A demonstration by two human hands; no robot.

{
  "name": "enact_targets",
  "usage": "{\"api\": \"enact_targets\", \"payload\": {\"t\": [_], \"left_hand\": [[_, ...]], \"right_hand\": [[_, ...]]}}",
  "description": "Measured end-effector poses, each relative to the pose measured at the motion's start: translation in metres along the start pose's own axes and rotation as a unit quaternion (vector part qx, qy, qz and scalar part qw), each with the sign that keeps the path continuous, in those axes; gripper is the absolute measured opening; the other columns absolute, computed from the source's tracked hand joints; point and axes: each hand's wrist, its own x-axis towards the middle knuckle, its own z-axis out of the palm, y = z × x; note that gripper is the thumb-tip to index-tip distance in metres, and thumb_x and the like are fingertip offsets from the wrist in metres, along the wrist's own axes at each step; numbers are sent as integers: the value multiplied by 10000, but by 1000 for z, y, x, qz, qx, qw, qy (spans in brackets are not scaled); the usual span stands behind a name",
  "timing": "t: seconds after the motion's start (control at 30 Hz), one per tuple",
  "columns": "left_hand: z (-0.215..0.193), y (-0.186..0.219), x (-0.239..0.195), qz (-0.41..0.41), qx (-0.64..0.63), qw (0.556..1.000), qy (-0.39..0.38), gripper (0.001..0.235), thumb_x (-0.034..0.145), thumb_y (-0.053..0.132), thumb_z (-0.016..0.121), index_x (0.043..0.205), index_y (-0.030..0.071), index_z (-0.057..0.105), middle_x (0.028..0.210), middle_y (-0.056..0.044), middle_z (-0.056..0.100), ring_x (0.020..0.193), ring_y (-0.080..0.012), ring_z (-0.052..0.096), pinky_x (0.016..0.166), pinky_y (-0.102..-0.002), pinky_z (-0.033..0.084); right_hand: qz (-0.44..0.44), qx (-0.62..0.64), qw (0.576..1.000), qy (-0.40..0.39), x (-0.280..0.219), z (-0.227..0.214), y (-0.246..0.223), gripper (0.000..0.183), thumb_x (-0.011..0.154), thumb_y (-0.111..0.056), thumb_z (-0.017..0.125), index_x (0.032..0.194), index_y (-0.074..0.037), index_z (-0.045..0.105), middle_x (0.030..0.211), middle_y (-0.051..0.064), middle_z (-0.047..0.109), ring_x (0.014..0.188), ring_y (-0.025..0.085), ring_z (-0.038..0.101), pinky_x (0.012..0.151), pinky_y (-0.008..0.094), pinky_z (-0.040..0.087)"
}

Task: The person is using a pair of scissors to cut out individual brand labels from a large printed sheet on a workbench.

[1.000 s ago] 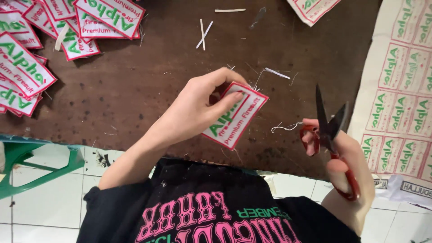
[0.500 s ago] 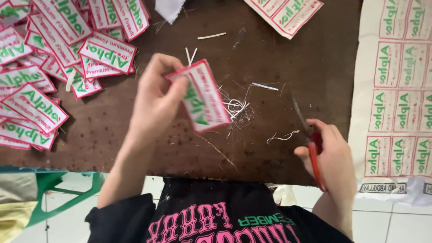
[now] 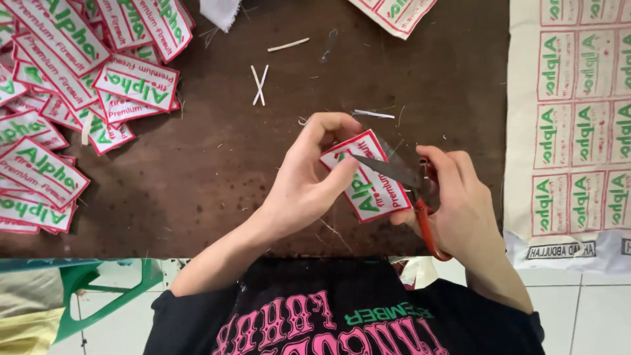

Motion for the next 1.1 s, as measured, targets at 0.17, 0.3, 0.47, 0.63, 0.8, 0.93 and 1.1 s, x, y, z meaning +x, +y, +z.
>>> {"api": "enact_targets", "payload": {"t": [0.17,0.3,0.47,0.63,0.8,0.93,1.1], "left_hand": [[-2,-8,1,17,44,999,27,146,1003,125,667,1121,40,688,907,-71,680,875,-77,614,743,-248,574],[-3,-11,1,61,28,997,45,149,1020,147,669,1118,36,693,908,-85,686,880,-89,611,759,-279,570],[-1,-11,-3,69,0,996,56,144,1027,141,657,1120,38,693,908,-75,691,879,-83,612,796,-283,564],[0,10,-9,23,0,998,50,96,1044,156,585,1055,67,618,940,5,649,807,-61,571,726,-228,500],[-5,8,-13,40,-1,998,47,97,1037,93,544,1091,38,604,992,-35,654,847,-103,629,776,-251,558],[-7,8,-15,51,21,997,55,104,1048,148,566,1079,56,605,962,-12,625,834,-95,586,760,-243,508],[-7,7,-16,48,1,997,65,132,1048,170,578,1091,47,600,976,-28,644,849,-105,619,764,-248,550]], "right_hand": [[-9,3,1000,5,3,-6,-11,1099,648,-885,556,1411,-95,598,1049,37,538,737,177,640,711,308,568],[-13,-3,1000,2,4,-8,-14,1141,619,-906,553,1400,-74,585,1057,58,524,726,190,628,696,317,571],[-24,-28,999,3,12,-10,-20,1156,620,-935,508,1388,-75,582,1040,37,501,706,164,614,667,290,559],[17,-11,998,-57,18,-20,-36,1054,626,-747,655,1377,-17,543,1117,137,496,928,271,656,652,462,541],[-8,-35,998,-53,21,-19,-39,1050,628,-831,502,1296,-27,595,1010,120,476,723,253,567,537,434,475],[-21,-20,998,-57,22,-18,-37,1014,629,-809,537,1253,-13,608,963,103,485,677,216,530,569,389,465],[-8,-26,998,-55,23,-16,-35,949,608,-787,617,1191,-38,621,923,85,497,681,205,543,597,387,463]]}}
